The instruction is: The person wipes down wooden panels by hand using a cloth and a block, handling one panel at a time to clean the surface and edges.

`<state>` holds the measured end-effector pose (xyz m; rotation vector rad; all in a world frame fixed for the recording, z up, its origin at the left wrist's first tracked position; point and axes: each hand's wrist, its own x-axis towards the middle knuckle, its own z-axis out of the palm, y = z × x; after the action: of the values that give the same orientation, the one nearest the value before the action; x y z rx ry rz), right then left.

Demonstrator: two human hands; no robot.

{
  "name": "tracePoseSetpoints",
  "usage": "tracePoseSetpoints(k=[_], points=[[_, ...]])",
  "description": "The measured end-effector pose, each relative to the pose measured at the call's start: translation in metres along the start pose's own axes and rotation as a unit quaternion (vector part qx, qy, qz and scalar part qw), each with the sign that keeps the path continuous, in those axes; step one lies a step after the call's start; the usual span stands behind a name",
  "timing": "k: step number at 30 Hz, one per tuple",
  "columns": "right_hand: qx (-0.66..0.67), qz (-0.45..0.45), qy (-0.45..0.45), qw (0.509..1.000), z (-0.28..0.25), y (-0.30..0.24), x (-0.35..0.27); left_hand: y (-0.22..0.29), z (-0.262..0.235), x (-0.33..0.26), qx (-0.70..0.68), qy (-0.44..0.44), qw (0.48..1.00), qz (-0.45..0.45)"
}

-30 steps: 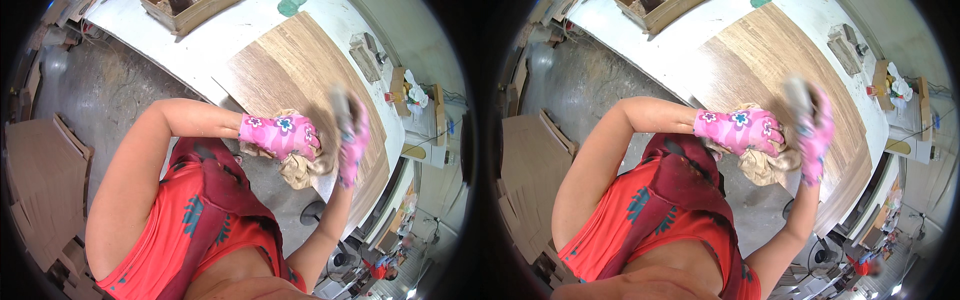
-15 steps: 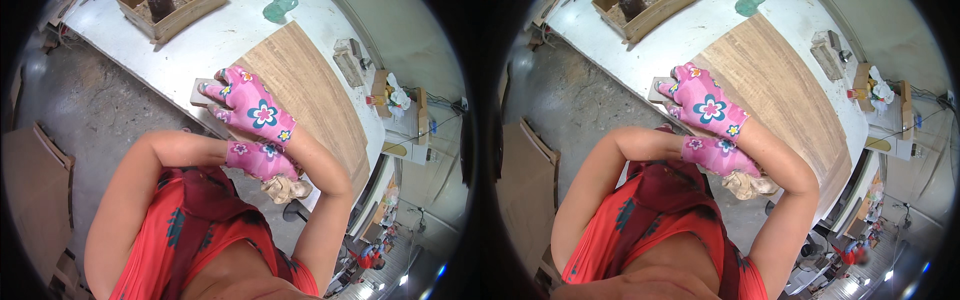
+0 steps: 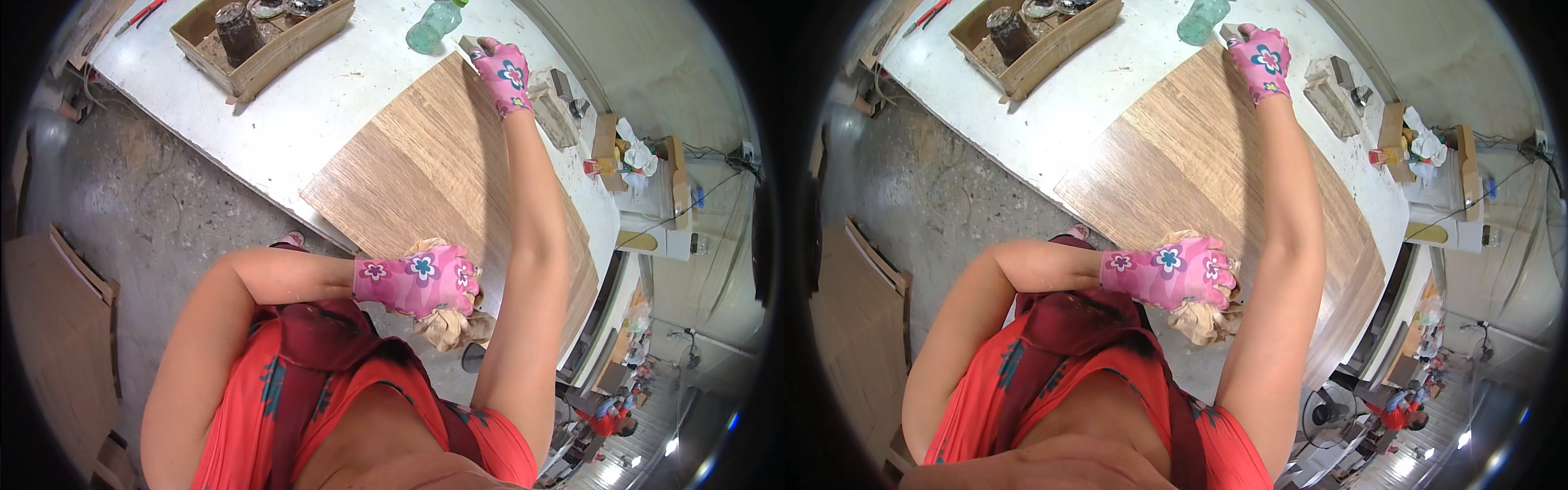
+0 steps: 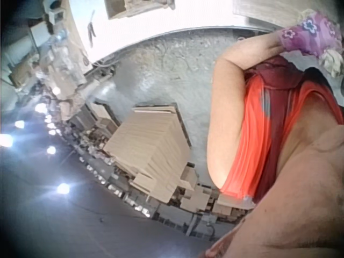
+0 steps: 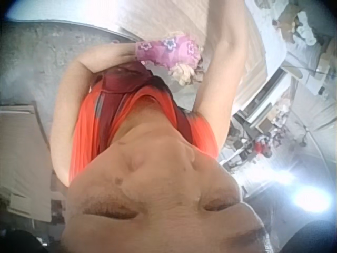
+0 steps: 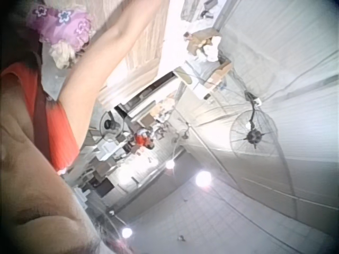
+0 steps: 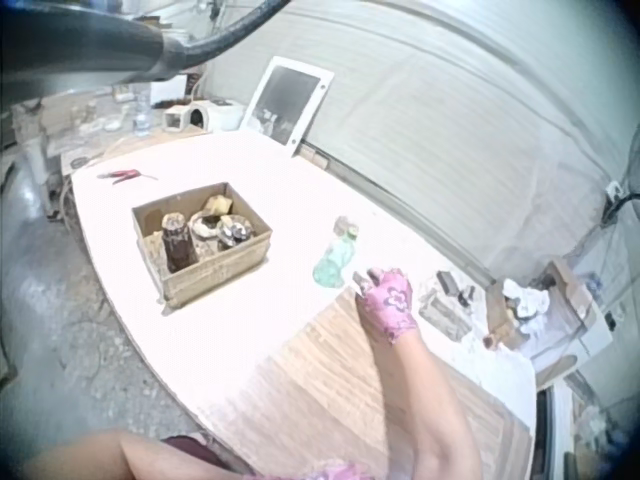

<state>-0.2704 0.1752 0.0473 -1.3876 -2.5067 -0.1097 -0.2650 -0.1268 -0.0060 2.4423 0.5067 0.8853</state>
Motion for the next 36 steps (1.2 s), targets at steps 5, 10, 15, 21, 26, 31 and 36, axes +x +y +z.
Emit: tracePoseSetpoints(k=[5, 10, 15, 21, 26, 31, 36], points=[[0.101, 0.034, -0.093, 0.990, -0.009, -0.018, -0.026, 0.001, 0.005, 0.002, -0.010, 0.007, 1.000, 0.001], [0.152, -0.152, -0.172, 0.961, -0.038, -0.095, -0.113, -0.004, 0.005, 0.001, -0.007, 0.000, 1.000, -0.003], [0.151, -0.091, -0.117, 0.977, -0.039, -0.091, -0.096, -0.001, -0.008, 0.002, 0.004, -0.055, 0.998, -0.025], [0.075, 0.069, -0.017, 0.995, 0.000, -0.022, -0.016, 0.007, -0.010, 0.011, 0.032, -0.086, 0.996, -0.015], [0.078, 0.053, -0.027, 0.995, 0.000, -0.010, -0.024, 0.000, -0.011, 0.007, 0.030, -0.038, 0.999, 0.004], [0.079, 0.077, -0.031, 0.993, -0.030, 0.046, -0.081, -0.005, 0.003, 0.006, 0.056, 0.081, 0.994, 0.054], [0.100, 0.117, -0.080, 0.985, -0.052, 0.040, -0.082, 0.005, 0.000, 0.027, 0.083, -0.166, 0.972, 0.142]])
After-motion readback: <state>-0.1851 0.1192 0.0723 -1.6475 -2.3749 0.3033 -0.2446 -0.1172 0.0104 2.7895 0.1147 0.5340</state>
